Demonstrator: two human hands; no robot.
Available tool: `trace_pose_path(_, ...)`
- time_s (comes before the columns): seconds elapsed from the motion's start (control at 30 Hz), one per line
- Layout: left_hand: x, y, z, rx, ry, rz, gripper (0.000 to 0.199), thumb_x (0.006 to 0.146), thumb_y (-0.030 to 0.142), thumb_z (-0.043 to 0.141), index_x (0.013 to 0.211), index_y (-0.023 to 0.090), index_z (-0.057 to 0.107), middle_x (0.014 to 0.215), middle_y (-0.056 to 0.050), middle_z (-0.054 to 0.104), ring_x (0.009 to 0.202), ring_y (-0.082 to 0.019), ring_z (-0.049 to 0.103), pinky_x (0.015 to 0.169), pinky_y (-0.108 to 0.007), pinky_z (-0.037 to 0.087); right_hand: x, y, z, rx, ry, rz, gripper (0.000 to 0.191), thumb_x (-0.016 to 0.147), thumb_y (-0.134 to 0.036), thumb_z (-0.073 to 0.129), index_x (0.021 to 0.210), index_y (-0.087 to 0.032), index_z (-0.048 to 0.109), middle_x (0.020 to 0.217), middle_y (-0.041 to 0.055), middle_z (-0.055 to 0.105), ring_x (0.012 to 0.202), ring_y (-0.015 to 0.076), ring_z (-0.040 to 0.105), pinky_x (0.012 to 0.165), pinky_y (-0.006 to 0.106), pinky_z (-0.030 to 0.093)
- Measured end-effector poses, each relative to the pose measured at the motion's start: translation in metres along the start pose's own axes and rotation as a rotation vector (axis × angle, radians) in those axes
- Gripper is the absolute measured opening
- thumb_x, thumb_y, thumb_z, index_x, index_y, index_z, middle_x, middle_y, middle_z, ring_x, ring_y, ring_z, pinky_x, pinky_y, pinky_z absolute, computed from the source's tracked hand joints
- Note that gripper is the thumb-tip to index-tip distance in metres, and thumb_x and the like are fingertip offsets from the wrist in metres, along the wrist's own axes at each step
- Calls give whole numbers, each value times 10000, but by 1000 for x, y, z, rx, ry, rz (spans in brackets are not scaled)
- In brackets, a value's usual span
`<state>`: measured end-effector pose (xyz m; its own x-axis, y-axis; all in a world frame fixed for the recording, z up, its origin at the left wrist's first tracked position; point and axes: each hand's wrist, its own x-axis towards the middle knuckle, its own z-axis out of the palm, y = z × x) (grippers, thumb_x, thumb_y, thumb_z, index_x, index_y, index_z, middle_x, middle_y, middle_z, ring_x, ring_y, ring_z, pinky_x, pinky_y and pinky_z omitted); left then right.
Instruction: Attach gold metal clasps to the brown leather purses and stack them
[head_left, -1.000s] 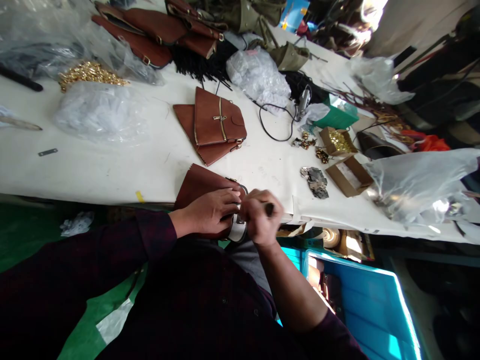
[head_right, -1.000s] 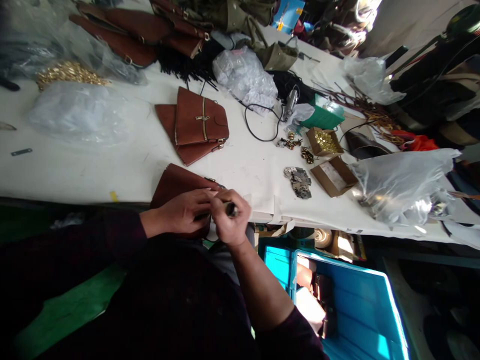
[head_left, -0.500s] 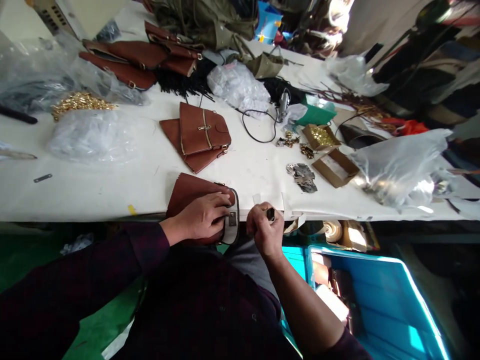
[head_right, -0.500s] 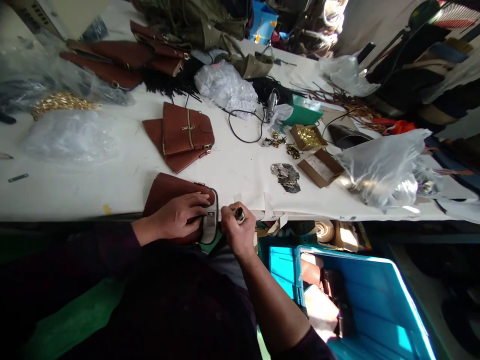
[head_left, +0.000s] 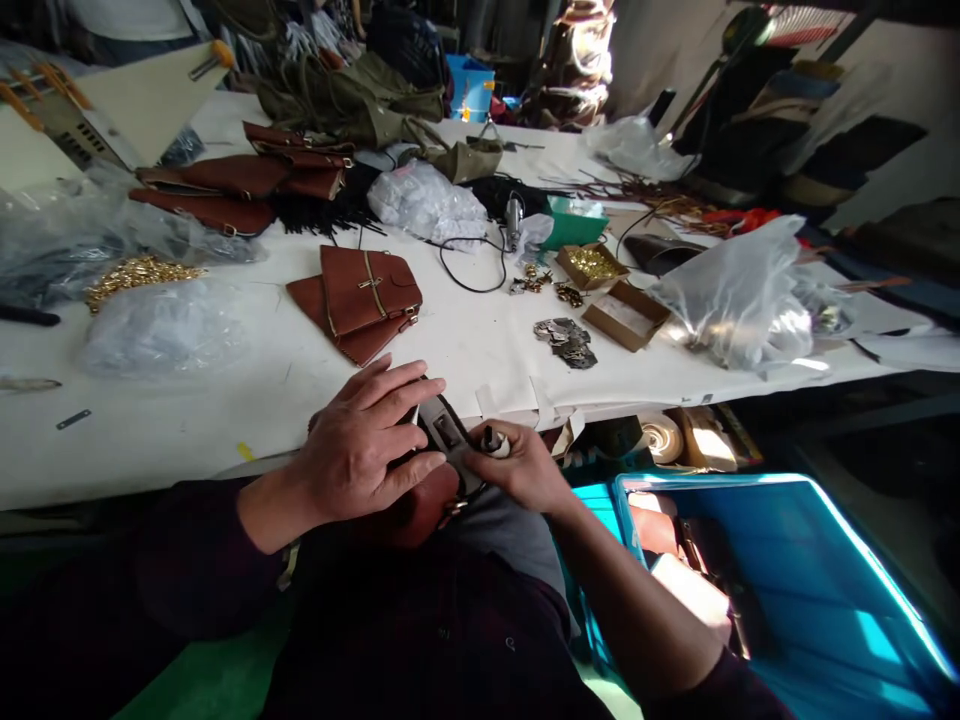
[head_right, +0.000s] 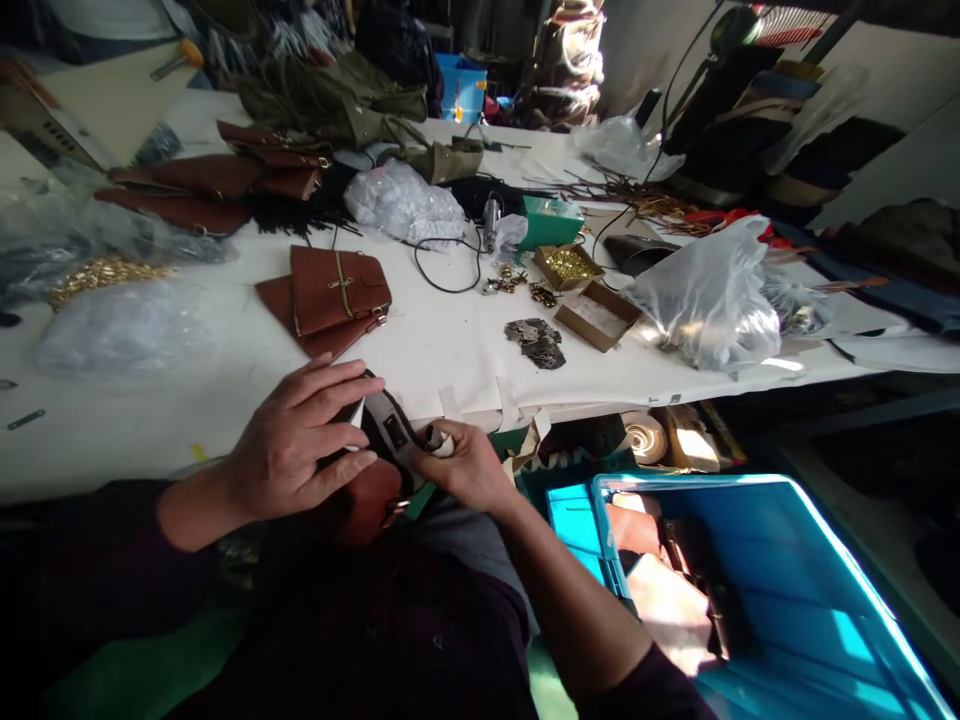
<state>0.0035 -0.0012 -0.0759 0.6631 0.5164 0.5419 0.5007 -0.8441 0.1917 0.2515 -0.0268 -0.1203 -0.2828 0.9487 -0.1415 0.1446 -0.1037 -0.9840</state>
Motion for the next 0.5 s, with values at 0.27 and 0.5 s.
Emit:
trace_pose_path(0.27, 22, 42, -6, -290, -121, -609, 166, 823, 311, 781, 864, 227, 643, 1167, -51, 789, 1003, -245, 733, 885, -367, 534, 50, -129, -59, -699, -689, -23, 99, 764, -234, 721, 832, -164, 712, 670, -66, 597, 602, 91, 486, 565, 223, 330)
trace_pose_path(0.5, -44, 48, 90, -1028, 178, -1177, 435, 767, 529, 840, 958, 178, 666, 853, -20, 717, 778, -191, 617, 697, -288, 437, 102, -101, -13, -955, -916, 2, 137, 726, -264, 751, 816, -163, 732, 668, -51, 651, 652, 125, 531, 607, 241, 360)
